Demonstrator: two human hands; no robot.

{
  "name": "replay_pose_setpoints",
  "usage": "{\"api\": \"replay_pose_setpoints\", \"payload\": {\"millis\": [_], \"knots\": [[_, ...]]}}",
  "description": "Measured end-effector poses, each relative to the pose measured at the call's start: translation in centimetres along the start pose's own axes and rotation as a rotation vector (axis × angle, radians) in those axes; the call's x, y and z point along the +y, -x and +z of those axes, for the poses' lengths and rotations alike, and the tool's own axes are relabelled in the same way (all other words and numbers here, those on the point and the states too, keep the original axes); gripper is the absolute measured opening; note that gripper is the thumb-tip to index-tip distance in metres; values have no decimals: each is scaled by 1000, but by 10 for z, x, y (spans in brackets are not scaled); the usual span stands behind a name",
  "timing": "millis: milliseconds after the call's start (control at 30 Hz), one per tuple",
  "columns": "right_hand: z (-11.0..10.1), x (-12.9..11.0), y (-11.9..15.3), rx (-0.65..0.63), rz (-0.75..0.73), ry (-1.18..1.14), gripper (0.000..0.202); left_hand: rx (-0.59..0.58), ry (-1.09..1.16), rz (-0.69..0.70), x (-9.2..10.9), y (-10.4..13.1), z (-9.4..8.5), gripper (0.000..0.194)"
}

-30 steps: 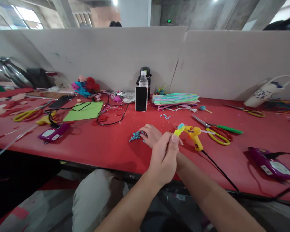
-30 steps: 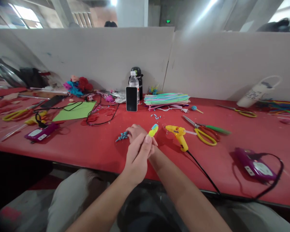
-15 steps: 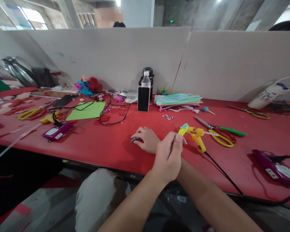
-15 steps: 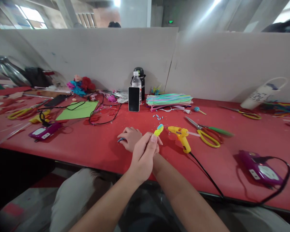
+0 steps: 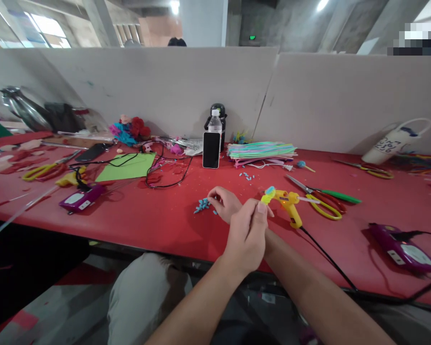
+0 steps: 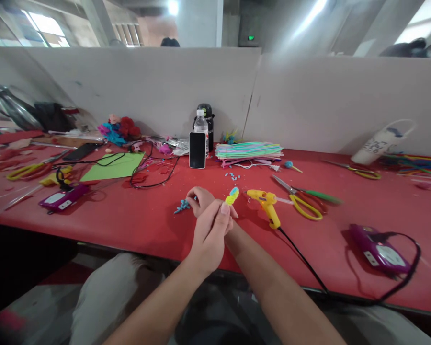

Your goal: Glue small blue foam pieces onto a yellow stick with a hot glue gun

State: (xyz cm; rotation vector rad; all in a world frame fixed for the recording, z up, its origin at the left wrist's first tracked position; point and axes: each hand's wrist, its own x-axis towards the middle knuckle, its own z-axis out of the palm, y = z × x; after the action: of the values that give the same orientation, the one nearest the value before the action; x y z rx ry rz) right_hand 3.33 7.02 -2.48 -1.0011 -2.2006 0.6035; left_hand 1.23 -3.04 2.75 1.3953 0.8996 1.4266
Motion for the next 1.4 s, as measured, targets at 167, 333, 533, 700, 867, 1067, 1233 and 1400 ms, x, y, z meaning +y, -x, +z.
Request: {"api": "replay_pose_setpoints", "payload": {"millis": [167, 333, 533, 700, 867, 1067, 1233, 1400], "knots": [[2, -15, 1, -131, -97, 174, 10, 3, -21, 13, -1, 1, 3, 34], [18, -31, -3, -171, -40, 282, 5, -6, 18, 30, 5, 3, 1, 35], [21, -27, -5, -150, 4, 236, 6, -16, 14, 32, 6, 4, 0, 34], [7, -14, 7, -20, 93, 66, 9, 1, -9, 22, 2, 3, -2, 35], [-29, 8, 32, 162, 125, -354, 18, 29, -5, 12, -1, 0, -2, 35], [-75, 28, 66, 42, 203, -378, 14, 120, 35, -65, -3, -5, -2, 35], [-103, 26, 96, 80, 371, -545, 17, 118, -27, -84, -16, -8, 0, 38], [-121, 8, 108, 284, 352, -535, 22, 93, -84, -141, -32, -9, 1, 37]]}}
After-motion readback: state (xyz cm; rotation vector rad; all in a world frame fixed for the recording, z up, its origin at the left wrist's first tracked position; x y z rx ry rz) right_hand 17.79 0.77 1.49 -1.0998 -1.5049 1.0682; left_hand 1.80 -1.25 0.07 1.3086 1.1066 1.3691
